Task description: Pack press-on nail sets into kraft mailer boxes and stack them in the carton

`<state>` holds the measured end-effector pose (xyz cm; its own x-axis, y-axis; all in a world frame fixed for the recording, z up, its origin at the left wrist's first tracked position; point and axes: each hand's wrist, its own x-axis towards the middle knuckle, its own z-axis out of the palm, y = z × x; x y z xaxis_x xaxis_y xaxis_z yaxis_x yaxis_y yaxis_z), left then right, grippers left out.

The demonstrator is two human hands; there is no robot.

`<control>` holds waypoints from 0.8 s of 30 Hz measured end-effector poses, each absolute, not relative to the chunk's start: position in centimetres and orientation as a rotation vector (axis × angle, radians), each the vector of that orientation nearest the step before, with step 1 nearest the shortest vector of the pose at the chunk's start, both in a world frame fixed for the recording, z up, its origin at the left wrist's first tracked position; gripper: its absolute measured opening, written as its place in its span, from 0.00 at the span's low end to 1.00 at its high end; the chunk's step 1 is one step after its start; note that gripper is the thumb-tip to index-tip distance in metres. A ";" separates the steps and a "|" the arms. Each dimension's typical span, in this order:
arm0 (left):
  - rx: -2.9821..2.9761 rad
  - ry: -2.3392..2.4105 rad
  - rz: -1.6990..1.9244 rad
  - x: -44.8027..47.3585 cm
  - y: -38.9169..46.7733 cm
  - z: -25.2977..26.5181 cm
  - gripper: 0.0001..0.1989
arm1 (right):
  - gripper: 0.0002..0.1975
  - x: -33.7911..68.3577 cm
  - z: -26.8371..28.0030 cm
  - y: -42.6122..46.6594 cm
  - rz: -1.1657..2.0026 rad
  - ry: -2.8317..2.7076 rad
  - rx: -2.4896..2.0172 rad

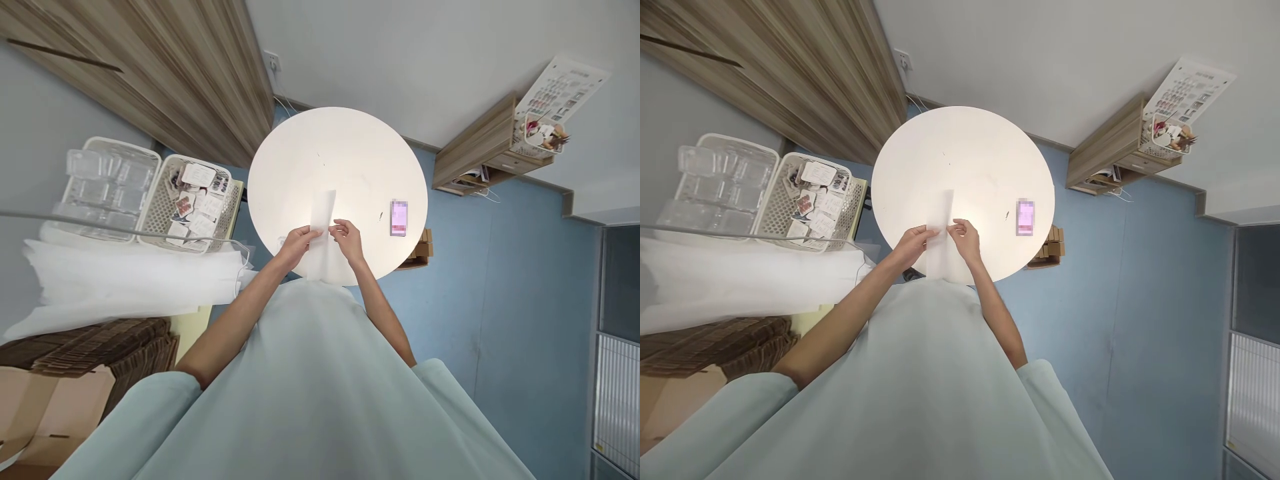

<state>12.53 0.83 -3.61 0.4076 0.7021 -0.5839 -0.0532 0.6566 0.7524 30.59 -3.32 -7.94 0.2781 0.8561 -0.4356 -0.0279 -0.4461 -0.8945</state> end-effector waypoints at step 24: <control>0.725 1.128 0.444 9.8 1.2 -2.9 0.23 | 0.18 27.1 -4.9 -4.5 1.236 -0.837 -1.691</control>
<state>9.79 1.18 -2.95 0.3792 0.6557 -0.6529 0.0347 0.6950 0.7182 27.08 -4.53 -4.95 0.2846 0.8787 -0.3832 0.0299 -0.4077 -0.9126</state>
